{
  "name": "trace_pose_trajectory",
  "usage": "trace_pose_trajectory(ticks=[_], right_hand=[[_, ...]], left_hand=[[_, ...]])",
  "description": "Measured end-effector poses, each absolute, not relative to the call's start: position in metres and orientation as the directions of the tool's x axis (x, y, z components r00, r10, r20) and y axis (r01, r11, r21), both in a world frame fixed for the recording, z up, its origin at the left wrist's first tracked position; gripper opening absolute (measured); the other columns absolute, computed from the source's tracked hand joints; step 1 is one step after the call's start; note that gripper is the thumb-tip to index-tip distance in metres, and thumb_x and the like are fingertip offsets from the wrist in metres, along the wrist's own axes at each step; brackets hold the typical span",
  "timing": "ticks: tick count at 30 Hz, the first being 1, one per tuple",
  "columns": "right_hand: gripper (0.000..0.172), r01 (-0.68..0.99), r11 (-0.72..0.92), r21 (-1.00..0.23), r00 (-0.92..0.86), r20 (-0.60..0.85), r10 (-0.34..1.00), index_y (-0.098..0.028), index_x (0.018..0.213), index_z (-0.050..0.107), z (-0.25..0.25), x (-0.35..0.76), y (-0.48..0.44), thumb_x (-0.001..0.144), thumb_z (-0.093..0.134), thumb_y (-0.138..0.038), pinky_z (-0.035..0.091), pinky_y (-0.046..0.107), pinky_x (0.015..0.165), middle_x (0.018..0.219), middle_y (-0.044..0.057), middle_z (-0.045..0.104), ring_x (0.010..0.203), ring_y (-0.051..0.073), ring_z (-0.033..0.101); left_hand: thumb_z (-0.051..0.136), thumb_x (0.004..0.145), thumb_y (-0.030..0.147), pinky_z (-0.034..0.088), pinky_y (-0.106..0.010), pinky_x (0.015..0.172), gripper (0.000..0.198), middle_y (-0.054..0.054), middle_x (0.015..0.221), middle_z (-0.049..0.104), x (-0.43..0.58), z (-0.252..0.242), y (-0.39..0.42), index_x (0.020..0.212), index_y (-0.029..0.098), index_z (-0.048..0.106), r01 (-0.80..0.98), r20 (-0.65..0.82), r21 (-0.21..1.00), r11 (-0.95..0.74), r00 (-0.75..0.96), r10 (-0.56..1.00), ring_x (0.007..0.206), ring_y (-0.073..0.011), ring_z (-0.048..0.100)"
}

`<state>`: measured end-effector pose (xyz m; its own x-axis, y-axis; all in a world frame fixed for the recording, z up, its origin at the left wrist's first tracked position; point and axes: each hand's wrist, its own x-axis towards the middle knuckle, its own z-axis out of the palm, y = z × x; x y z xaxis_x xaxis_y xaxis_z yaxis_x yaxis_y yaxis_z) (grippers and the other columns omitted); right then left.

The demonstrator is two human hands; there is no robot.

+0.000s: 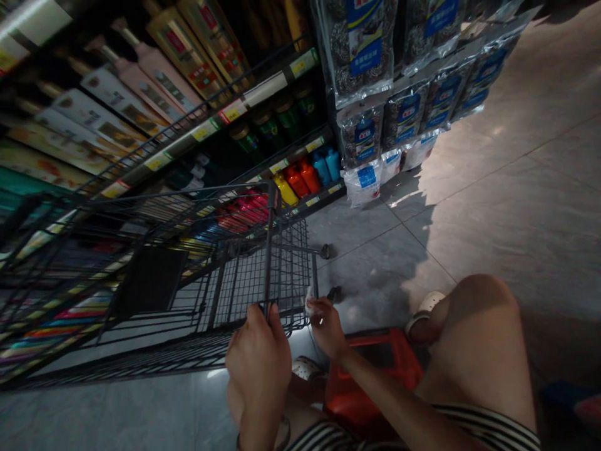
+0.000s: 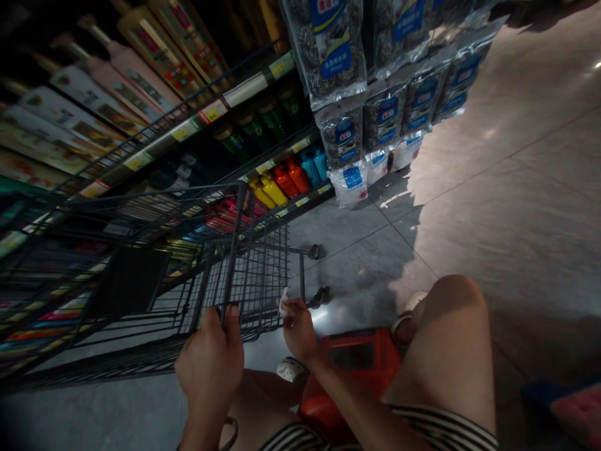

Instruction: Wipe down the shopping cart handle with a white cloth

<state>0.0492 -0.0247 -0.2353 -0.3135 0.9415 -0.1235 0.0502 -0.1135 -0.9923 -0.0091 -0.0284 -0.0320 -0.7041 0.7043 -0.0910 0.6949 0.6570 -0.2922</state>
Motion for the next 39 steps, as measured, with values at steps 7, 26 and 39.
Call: trace_pose_trajectory(ticks=[7,26,39], right_hand=[[0.033,0.044,-0.183,-0.982,-0.308,-0.188,0.933,-0.019,0.093,0.073,-0.211,0.067,-0.018,0.069,0.051,-0.013,0.049,0.029,0.058,0.080,0.006,0.065,0.061,0.016,0.056],[0.043,0.037,0.324,-0.945,-0.302,0.299,0.905,-0.025,0.112,0.067,-0.174,0.056,-0.020,0.078,0.049,-0.007,0.051,0.031,0.082,0.102,0.006,0.065,0.097,0.017,0.062],[0.017,0.139,0.256,-0.957,-0.239,0.219,0.946,-0.018,0.076,0.070,-0.211,0.040,0.052,0.071,0.055,-0.023,0.053,0.036,0.074,0.081,0.006,0.067,0.078,0.019,0.063]], left_hand=[[0.032,0.095,0.028,0.041,-0.028,0.060,0.025,-0.009,0.075,0.068,-0.017,-0.027,-0.035,0.093,0.015,0.053,0.806,-0.202,-0.064,0.588,-0.588,0.783,0.074,-0.0226,0.067],[0.052,0.090,0.041,0.043,-0.030,0.066,0.029,-0.001,0.065,0.062,-0.107,-0.041,-0.104,0.076,0.018,0.060,0.975,0.397,0.072,-0.212,0.167,0.902,0.063,-0.0140,0.055],[0.046,0.091,0.047,0.028,-0.028,0.056,0.041,0.002,0.055,0.055,-0.096,-0.056,-0.077,0.063,0.019,0.054,0.992,0.489,0.025,-0.120,0.093,0.867,0.054,-0.0115,0.046]])
